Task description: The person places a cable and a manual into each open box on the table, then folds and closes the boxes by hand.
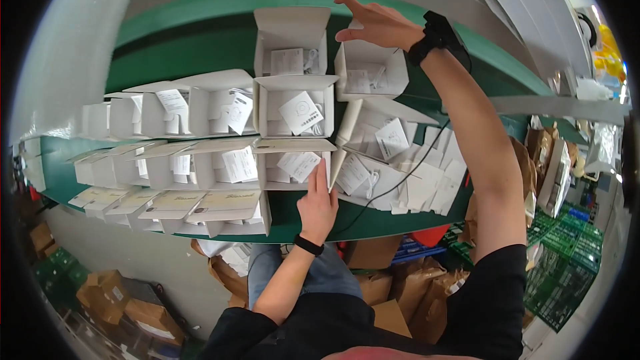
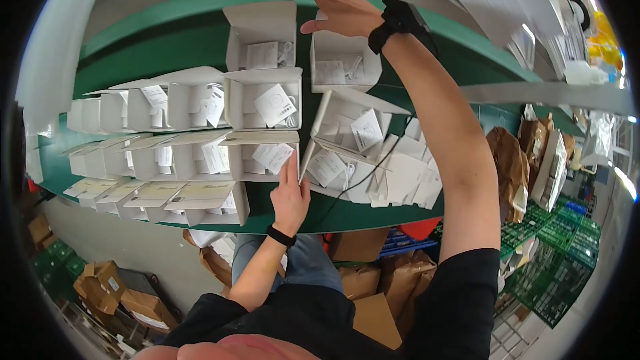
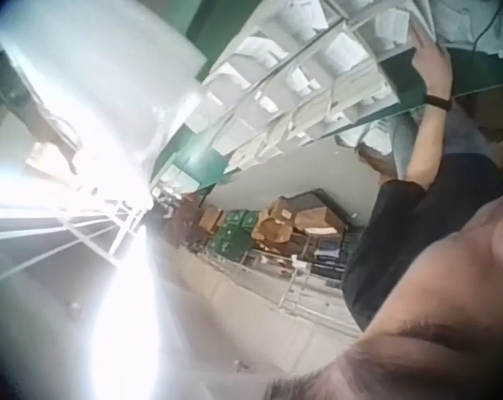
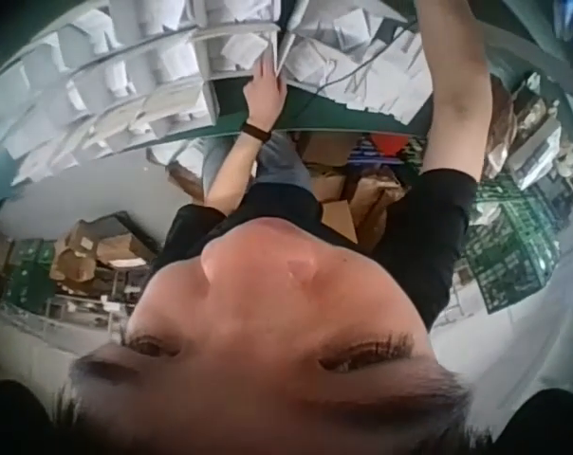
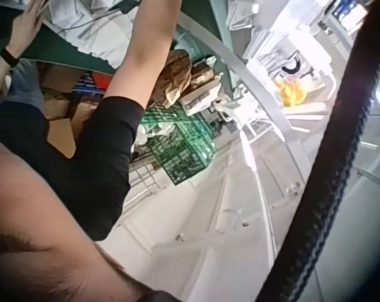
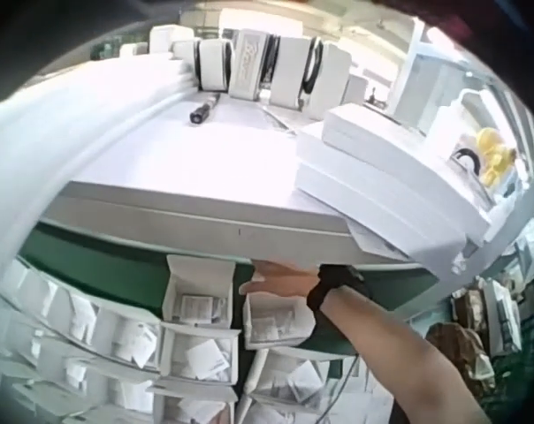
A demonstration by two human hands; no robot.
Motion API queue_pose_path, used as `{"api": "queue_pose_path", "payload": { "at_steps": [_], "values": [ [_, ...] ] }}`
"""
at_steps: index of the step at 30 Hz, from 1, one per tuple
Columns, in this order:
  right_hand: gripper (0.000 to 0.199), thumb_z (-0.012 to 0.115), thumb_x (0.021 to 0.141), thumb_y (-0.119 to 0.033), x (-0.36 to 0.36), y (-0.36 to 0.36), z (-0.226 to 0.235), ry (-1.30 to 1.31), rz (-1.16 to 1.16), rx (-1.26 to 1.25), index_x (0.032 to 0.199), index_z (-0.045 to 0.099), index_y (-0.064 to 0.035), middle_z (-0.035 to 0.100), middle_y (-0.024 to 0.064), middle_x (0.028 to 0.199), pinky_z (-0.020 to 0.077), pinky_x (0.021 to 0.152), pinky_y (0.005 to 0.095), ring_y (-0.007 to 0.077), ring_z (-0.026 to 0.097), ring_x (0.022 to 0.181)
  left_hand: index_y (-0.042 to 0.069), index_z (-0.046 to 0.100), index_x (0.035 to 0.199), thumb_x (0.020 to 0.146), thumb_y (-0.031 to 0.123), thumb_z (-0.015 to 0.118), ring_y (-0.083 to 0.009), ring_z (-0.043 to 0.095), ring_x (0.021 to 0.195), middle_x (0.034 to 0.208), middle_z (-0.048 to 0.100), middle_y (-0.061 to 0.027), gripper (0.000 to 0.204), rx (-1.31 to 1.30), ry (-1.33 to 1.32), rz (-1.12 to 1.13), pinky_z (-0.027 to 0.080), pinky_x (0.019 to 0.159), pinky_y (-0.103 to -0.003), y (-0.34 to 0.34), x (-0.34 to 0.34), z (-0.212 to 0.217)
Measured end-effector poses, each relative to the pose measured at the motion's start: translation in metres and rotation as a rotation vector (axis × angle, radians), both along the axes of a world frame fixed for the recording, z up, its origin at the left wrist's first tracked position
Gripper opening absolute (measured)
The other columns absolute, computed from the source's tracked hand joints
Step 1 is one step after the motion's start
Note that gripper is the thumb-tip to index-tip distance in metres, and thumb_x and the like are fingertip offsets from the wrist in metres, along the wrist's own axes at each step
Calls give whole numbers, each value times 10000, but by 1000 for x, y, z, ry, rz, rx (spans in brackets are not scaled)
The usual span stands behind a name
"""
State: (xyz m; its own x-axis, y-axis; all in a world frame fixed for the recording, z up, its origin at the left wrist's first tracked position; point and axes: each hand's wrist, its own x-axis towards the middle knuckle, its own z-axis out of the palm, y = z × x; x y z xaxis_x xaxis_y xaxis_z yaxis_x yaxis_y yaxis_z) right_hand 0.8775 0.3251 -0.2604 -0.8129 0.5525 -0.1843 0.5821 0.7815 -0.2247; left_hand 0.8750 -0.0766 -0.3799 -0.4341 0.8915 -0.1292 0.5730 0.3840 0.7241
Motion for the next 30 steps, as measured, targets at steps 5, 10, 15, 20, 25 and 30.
{"api": "queue_pose_path", "payload": {
  "at_steps": [5, 10, 15, 20, 25, 30],
  "values": [
    [519, 596, 1059, -416, -42, 3, -2, 132, 253, -55, 1477, 432, -155, 718, 158, 1038, 517, 839, 459, 379, 665, 942, 101, 464, 1545, 909, 29, 661, -388, 692, 727, 1366, 622, -168, 669, 56, -32, 31, 584, 627, -450, 13, -10, -2],
    [368, 573, 1076, -346, -36, 21, -29, 68, 185, -84, 1370, 554, -124, 717, 110, 983, 518, 794, 442, 330, 674, 900, 125, 474, 1549, 908, 4, 653, -387, 693, 740, 1367, 629, -156, 676, 19, -60, 65, 581, 634, -454, 30, -13, -1],
    [263, 520, 1081, -277, 87, 106, -90, 34, 18, 614, 1174, 680, -90, 720, 92, 1017, 551, 826, 458, 313, 688, 940, 112, 550, 1416, 951, 52, 652, -408, 691, 766, 1271, 663, -155, 480, 80, -38, 114, 565, 636, -474, 71, -20, -10],
    [254, 542, 1067, -272, 168, 153, -59, 67, -426, 586, 1141, 692, -81, 725, 101, 998, 555, 813, 460, 322, 695, 915, 92, 583, 1189, 959, 108, 671, -409, 695, 860, 1098, 658, -149, 247, 174, 106, 212, 568, 690, -504, 159, -51, -29],
    [246, 564, 1052, -266, 217, 167, -39, 70, -570, 572, 1108, 704, -71, 731, 110, 979, 559, 800, 462, 331, 702, 890, 104, 609, 1152, 962, 239, 692, -425, 693, 964, 1139, 664, -150, 248, 313, 182, 200, 569, 775, -535, 283, -107, -51],
    [240, 586, 1038, -260, 207, 153, -49, 115, -561, 495, 1074, 715, -61, 736, 120, 959, 563, 787, 465, 340, 708, 865, 107, 568, 1414, 981, 381, 663, -433, 638, 1204, 1427, 614, -175, 521, 189, 281, -22, 559, 931, -544, 365, -194, -84]
  ]
}}
